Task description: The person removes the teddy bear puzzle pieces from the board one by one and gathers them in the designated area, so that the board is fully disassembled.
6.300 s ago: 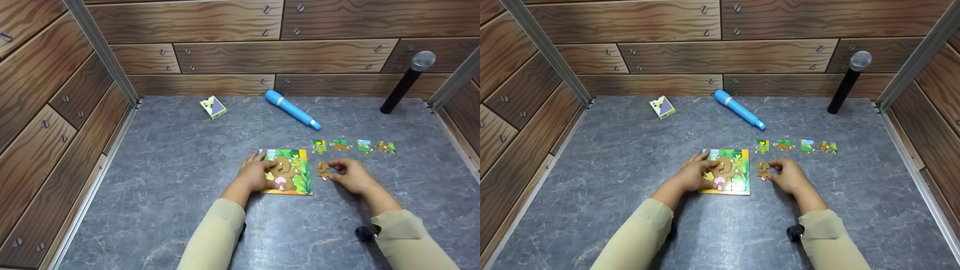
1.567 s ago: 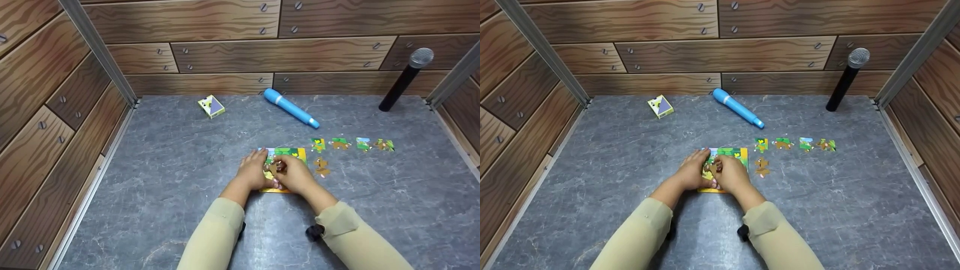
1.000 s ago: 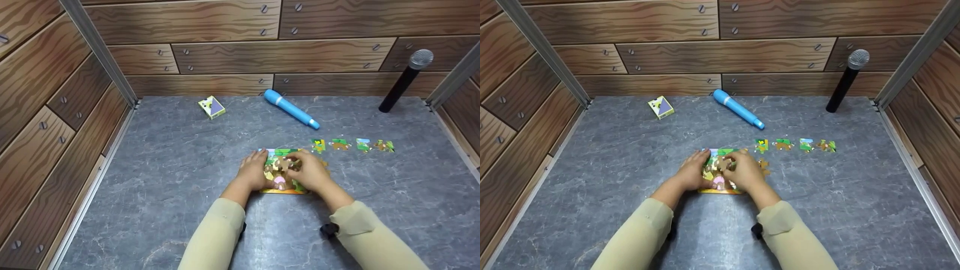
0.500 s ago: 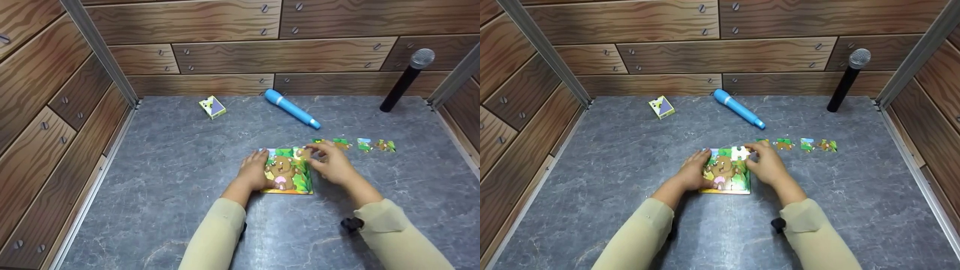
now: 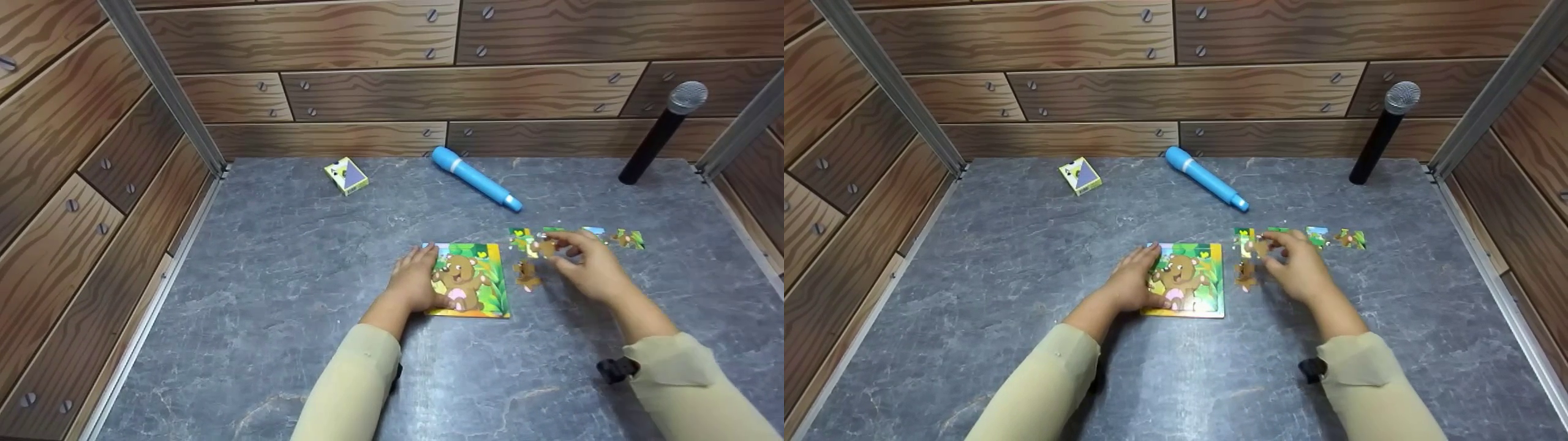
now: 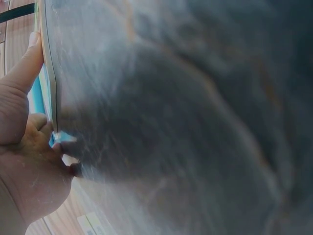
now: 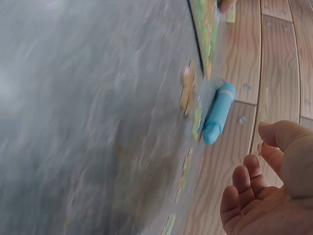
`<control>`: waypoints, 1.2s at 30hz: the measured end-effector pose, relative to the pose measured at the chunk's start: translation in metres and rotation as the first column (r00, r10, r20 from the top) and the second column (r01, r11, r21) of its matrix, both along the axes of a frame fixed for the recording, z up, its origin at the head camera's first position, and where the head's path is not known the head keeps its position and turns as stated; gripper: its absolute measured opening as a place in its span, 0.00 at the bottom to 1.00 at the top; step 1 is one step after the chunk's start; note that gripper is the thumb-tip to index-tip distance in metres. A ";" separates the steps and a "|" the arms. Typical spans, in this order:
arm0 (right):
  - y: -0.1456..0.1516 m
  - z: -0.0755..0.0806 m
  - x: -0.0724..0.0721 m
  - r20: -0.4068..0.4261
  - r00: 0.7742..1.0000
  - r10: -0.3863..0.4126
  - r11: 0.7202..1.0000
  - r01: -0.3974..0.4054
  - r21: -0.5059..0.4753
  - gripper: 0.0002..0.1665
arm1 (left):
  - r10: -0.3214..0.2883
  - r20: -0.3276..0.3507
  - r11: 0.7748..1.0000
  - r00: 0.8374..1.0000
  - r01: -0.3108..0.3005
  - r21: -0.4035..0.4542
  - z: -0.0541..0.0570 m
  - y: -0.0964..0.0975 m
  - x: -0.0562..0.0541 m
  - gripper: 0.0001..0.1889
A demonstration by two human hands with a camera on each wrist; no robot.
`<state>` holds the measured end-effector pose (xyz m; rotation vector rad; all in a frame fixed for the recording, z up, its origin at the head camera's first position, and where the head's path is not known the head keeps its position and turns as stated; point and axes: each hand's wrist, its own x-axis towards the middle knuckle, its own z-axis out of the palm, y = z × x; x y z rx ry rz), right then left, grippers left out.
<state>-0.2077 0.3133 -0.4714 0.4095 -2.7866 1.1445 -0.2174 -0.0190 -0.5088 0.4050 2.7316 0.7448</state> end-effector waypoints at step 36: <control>0.046 -0.033 0.010 0.119 0.992 -0.029 0.994 0.016 0.105 0.27 | -0.001 0.007 1.000 1.000 0.001 -0.004 0.000 0.000 0.000 0.63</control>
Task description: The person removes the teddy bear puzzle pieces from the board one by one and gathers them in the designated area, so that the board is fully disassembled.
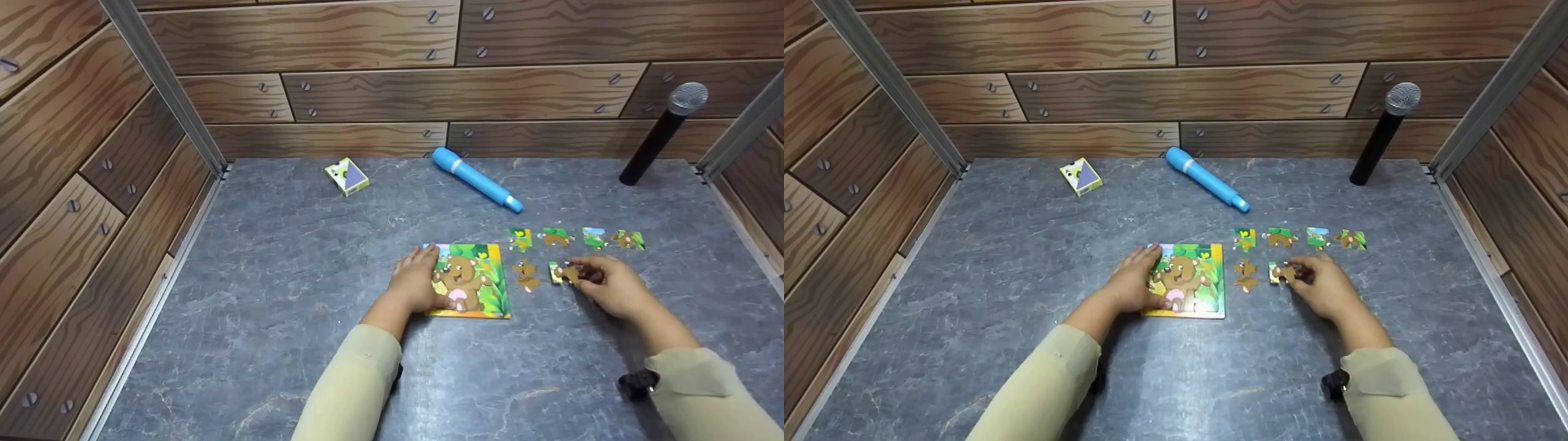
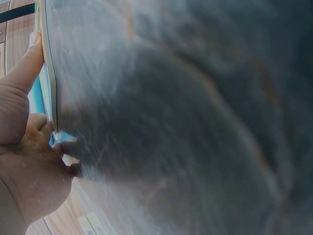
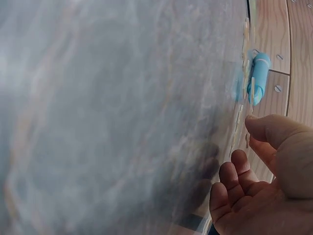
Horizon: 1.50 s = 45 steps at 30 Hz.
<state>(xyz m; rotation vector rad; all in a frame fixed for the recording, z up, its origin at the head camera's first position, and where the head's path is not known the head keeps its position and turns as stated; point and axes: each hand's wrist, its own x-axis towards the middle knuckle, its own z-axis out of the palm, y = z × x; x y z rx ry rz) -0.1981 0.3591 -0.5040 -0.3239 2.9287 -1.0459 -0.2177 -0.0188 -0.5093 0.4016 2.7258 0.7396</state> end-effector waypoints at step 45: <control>-0.011 0.004 0.001 0.005 0.998 -0.065 0.998 0.064 0.017 0.29 | 0.001 -0.005 1.000 1.000 -0.001 -0.003 -0.001 0.000 -0.001 0.63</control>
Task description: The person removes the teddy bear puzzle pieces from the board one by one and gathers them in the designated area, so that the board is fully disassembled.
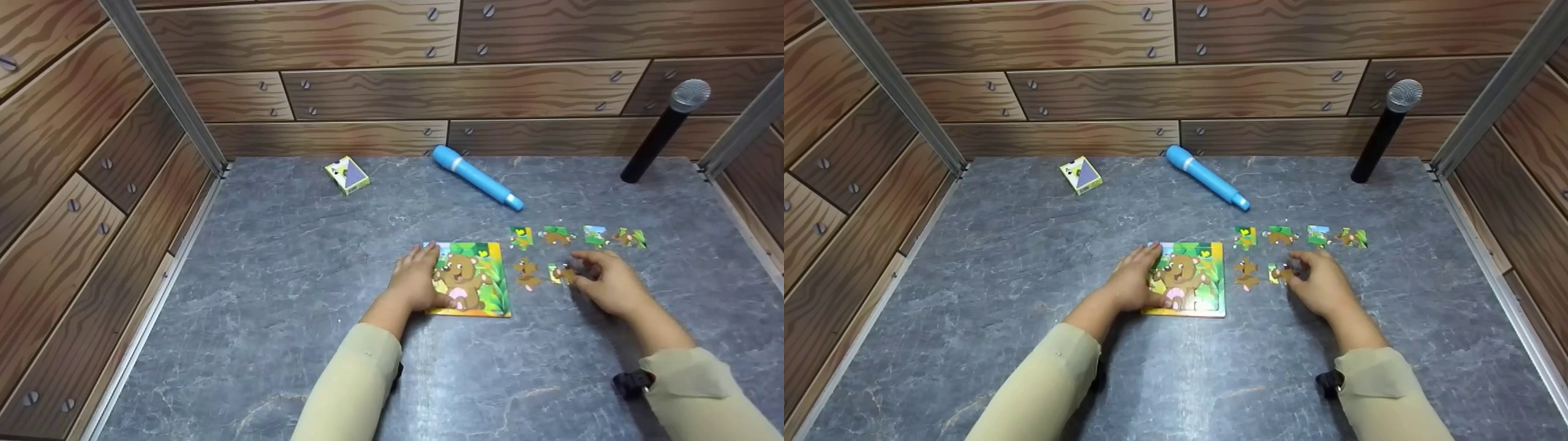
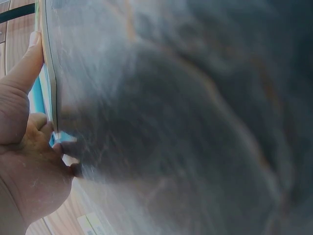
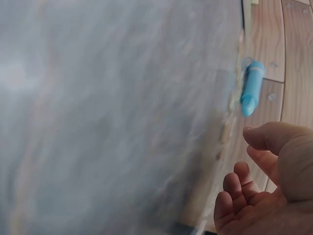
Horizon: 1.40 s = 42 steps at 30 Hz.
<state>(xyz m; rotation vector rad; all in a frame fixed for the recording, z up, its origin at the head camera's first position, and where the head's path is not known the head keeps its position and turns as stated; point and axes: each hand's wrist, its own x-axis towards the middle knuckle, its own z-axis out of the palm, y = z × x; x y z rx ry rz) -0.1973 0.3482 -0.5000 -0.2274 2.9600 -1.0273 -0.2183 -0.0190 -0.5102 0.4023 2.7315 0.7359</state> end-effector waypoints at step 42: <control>-0.114 0.003 0.023 0.139 0.975 0.171 0.984 -0.163 -0.066 0.33 | 0.000 0.014 1.000 1.000 0.000 0.007 0.000 0.000 0.000 0.64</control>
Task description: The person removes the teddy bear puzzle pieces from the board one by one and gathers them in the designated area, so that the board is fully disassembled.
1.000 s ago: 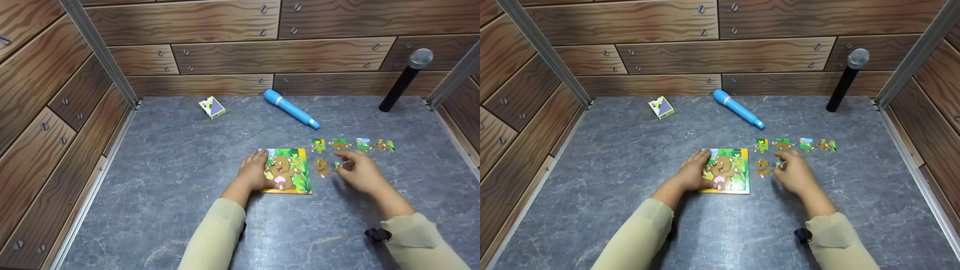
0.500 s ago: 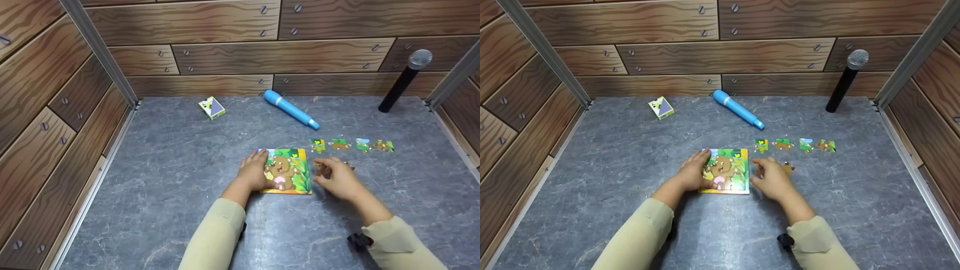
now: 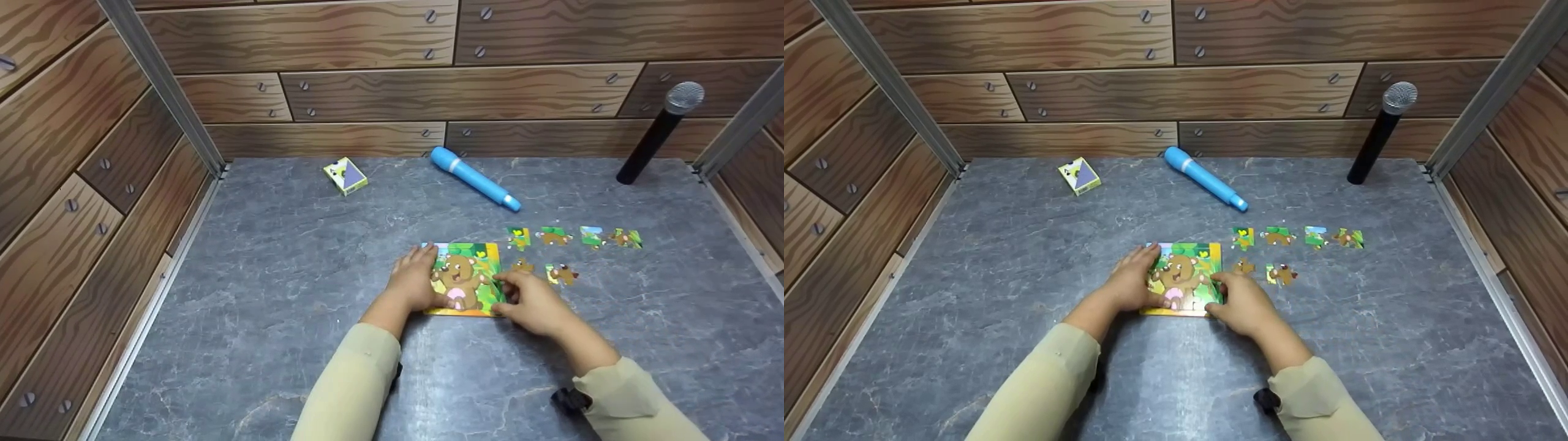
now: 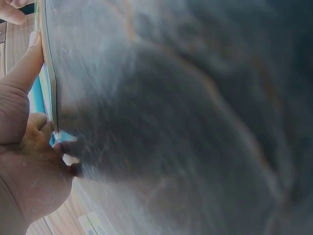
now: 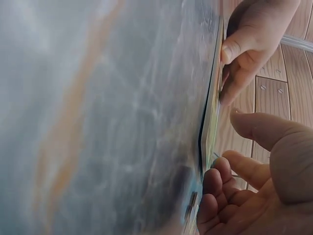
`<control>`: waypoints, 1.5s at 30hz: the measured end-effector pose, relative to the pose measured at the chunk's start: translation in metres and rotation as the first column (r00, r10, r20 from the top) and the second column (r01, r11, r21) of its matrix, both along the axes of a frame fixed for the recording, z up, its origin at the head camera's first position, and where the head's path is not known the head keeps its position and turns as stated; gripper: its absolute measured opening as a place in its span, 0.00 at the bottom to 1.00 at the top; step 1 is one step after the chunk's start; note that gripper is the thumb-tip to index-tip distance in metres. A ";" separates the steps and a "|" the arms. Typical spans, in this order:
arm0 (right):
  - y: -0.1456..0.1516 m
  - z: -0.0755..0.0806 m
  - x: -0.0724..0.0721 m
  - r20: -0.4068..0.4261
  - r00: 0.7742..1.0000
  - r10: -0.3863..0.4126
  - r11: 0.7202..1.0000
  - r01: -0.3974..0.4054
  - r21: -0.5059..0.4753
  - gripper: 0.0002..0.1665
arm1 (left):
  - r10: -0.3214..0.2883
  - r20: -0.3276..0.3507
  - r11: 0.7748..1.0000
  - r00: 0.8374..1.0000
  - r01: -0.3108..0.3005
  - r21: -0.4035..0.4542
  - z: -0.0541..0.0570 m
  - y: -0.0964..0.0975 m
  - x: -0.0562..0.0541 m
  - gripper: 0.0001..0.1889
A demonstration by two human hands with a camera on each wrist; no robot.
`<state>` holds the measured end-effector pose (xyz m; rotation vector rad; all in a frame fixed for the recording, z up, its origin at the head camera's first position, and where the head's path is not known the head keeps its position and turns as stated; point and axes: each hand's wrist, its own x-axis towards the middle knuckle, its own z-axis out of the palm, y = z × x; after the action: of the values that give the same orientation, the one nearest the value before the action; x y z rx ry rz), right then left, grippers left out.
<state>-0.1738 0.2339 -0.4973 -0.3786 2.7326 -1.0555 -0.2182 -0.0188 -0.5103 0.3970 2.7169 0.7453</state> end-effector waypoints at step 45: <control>-0.002 -0.002 0.000 0.081 0.997 -0.006 0.998 0.000 0.068 0.27 | 0.009 0.020 0.996 1.000 -0.007 -0.087 0.010 0.010 0.004 0.59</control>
<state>-0.1738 0.2320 -0.4997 -0.3140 2.6892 -0.9540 -0.2146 -0.0086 -0.5002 0.3562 2.7216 0.6275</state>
